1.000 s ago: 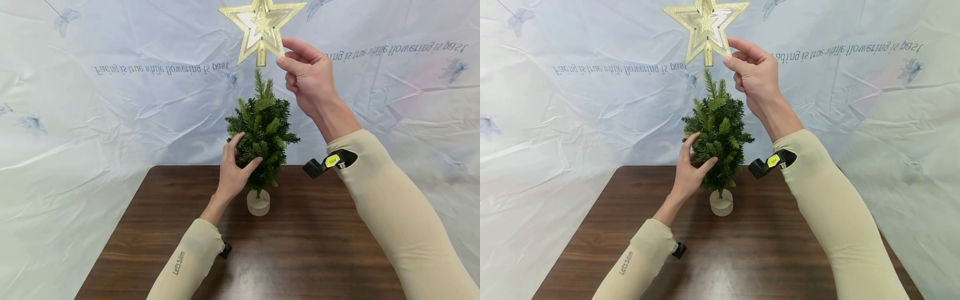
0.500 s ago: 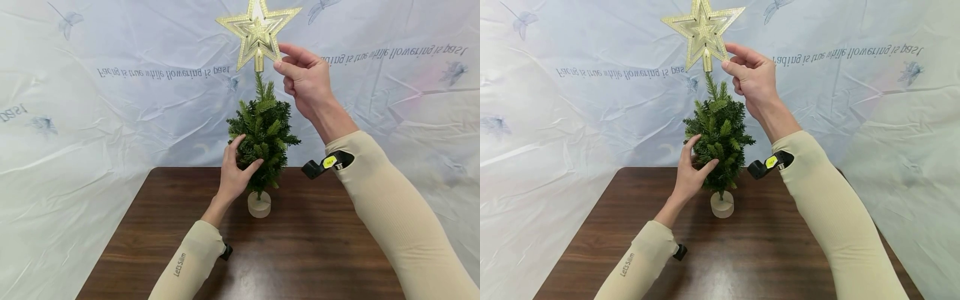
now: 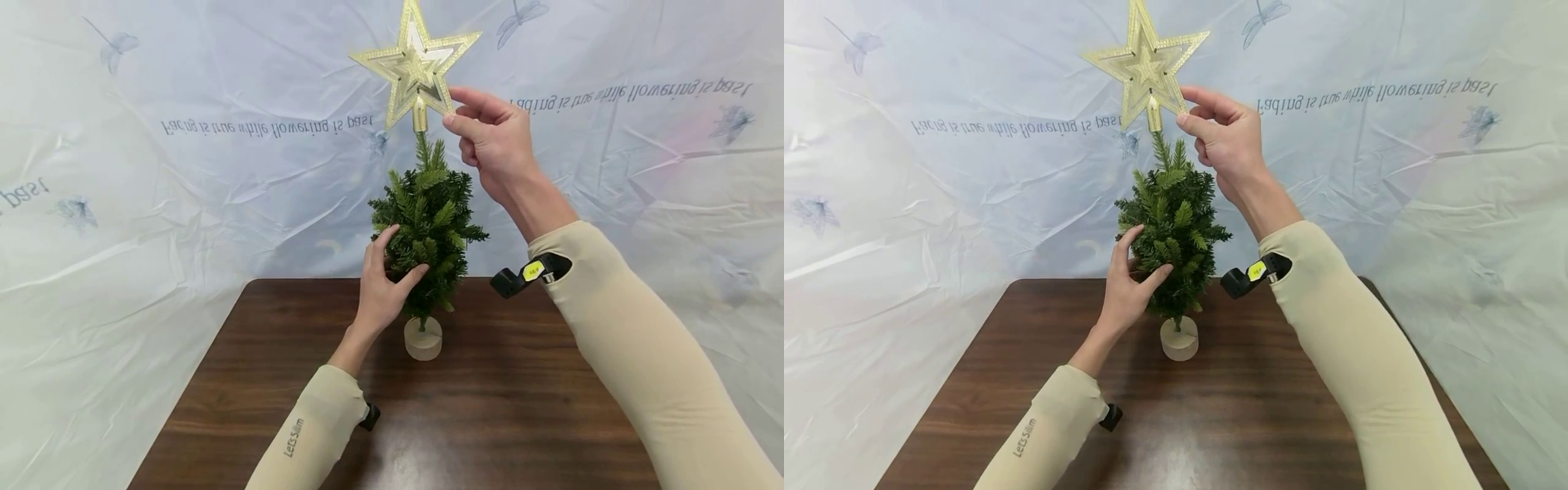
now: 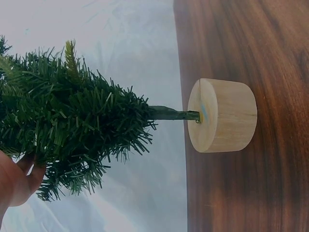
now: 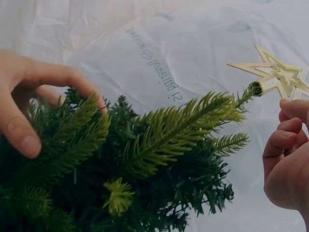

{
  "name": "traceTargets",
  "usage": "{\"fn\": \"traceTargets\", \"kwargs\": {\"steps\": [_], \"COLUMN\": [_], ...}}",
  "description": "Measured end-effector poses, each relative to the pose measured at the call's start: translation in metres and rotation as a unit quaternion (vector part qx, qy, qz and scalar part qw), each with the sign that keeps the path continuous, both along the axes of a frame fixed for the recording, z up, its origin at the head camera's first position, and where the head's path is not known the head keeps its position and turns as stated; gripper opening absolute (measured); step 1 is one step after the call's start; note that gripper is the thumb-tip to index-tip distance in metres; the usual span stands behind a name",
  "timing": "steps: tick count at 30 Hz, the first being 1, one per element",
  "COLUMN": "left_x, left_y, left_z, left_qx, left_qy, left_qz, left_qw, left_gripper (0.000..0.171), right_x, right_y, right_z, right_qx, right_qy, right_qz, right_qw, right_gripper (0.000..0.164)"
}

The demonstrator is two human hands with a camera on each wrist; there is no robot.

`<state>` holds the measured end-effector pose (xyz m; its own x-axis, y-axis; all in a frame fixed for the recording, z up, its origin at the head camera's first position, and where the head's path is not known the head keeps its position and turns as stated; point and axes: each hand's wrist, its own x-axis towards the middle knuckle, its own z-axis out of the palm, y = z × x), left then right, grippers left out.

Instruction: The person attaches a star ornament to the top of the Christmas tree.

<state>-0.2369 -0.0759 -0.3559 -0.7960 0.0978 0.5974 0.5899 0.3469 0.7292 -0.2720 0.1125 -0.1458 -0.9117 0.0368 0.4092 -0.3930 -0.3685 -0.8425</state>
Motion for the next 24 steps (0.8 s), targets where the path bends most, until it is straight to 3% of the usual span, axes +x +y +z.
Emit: {"fn": "traceTargets", "kwargs": {"steps": [15,24], "left_x": [0.006,0.01], "left_y": [0.001,0.002], "left_z": [0.0,0.0], "left_qx": [0.0,-0.002], "left_qy": [-0.004,-0.003], "left_qz": [0.005,0.007], "left_qw": [1.0,1.0], "left_gripper": [0.08,0.079], "right_x": [0.003,0.006], "right_y": [0.004,0.003], "right_z": [-0.017,-0.022], "right_qx": [-0.016,-0.016], "right_qy": [0.026,0.025], "right_qz": [0.0,-0.02], "right_qw": [1.0,0.999], "right_gripper": [0.03,0.029]}}
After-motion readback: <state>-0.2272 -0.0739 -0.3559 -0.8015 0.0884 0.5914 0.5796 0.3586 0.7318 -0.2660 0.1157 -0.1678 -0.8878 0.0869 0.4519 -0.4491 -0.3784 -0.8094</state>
